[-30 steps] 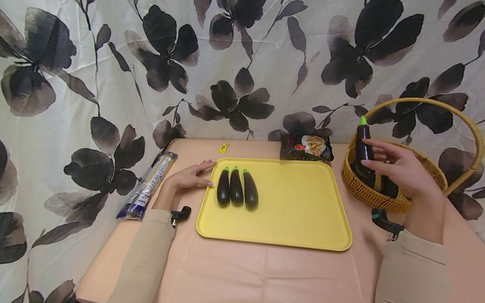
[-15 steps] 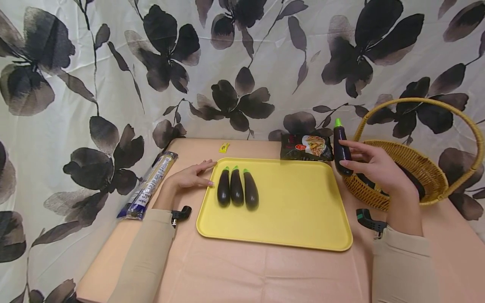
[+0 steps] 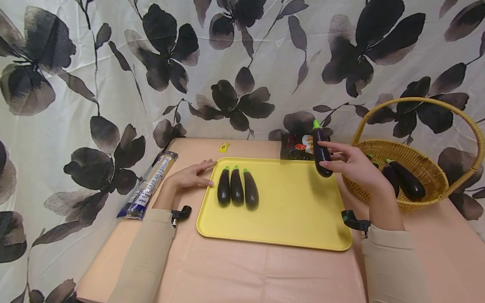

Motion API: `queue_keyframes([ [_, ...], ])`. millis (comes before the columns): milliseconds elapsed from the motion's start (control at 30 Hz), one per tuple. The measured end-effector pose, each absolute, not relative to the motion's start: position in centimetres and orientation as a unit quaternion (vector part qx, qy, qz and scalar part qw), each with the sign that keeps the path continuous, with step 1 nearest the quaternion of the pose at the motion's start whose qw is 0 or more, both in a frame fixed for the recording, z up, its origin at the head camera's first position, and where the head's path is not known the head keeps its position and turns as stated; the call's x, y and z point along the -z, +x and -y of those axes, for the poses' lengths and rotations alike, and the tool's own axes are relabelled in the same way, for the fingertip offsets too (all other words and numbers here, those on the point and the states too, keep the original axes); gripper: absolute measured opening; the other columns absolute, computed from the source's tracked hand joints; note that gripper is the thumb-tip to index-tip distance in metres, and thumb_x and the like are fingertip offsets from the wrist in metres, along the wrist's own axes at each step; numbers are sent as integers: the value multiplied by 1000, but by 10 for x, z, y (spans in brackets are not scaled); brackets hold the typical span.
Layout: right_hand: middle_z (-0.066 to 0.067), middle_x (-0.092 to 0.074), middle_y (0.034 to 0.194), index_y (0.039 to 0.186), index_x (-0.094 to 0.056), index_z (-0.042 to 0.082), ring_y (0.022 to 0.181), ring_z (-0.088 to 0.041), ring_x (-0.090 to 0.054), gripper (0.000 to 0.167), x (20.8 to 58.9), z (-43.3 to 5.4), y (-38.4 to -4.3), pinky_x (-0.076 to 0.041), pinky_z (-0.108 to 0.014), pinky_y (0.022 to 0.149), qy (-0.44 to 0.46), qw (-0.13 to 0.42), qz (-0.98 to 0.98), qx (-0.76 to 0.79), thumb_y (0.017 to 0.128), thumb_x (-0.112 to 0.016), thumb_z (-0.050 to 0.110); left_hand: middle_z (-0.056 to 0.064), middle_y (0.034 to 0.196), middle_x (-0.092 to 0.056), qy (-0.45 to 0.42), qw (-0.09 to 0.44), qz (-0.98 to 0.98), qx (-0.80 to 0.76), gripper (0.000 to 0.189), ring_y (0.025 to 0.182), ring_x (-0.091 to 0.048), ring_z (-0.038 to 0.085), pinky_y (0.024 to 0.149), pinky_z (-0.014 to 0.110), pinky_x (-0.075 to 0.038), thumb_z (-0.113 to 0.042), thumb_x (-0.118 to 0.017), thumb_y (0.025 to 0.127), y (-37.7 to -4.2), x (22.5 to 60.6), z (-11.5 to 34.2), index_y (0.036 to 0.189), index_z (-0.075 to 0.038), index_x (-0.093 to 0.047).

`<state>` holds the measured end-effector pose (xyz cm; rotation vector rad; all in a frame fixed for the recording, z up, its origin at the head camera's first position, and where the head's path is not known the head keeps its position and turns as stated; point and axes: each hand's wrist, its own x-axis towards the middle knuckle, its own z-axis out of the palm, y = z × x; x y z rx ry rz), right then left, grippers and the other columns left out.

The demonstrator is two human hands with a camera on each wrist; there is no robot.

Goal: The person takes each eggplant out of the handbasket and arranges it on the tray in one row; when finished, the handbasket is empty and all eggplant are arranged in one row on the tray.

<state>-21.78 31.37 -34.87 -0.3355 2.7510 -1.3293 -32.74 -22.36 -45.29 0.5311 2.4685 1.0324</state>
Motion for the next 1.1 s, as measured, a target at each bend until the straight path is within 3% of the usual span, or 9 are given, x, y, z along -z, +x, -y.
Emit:
queue_keyframes([
  [133, -12, -48, 153, 160, -44, 26, 109, 4, -59, 62, 353, -304, -221, -53, -16, 83, -116, 37, -888, 444, 103, -68, 29, 1, 176, -13, 196, 206, -882, -375, 95, 164, 0, 25, 132, 53, -3, -47, -87, 83, -327, 453, 223, 163, -31, -37],
  [300, -15, -40, 160, 161, -43, 20, 116, -7, -60, 63, 357, -289, -225, -54, -19, 86, -146, 50, -873, 463, 103, -68, 26, 2, 176, -12, 198, 205, -881, -378, 95, 164, 1, 25, 132, 54, -2, -46, -87, 83, -326, 453, 223, 163, -30, -37],
  [467, -13, -28, 168, 161, -42, 24, 130, -24, -56, 65, 361, -273, -226, -53, -22, 90, -131, 83, -861, 485, 102, -69, 32, 2, 177, -12, 194, 207, -881, -377, 96, 164, 1, 25, 132, 54, -2, -46, -87, 83, -325, 453, 224, 163, -31, -36],
  [633, -17, -28, 168, 159, -45, 21, 136, -41, -53, 66, 365, -259, -228, -55, -22, 89, -147, 90, -858, 484, 100, -72, 30, 1, 177, -12, 193, 207, -882, -376, 96, 164, 1, 24, 132, 53, -2, -47, -87, 83, -326, 453, 225, 163, -31, -36],
  [833, -14, -32, 167, 155, -52, 21, 134, -45, -56, 61, 369, -244, -228, -57, -40, 94, -172, 82, -866, 462, 99, -74, 28, 0, 176, -12, 189, 210, -880, -383, 95, 164, 1, 23, 132, 54, -2, -46, -87, 83, -326, 453, 224, 162, -32, -38],
  [1100, -11, -42, 162, 153, -55, 23, 131, -41, -59, 62, 379, -225, -230, -57, -44, 95, -173, 100, -864, 461, 96, -77, 31, -1, 176, -13, 188, 209, -880, -384, 95, 164, 1, 23, 132, 55, -1, -46, -87, 82, -326, 453, 225, 162, -32, -38],
])
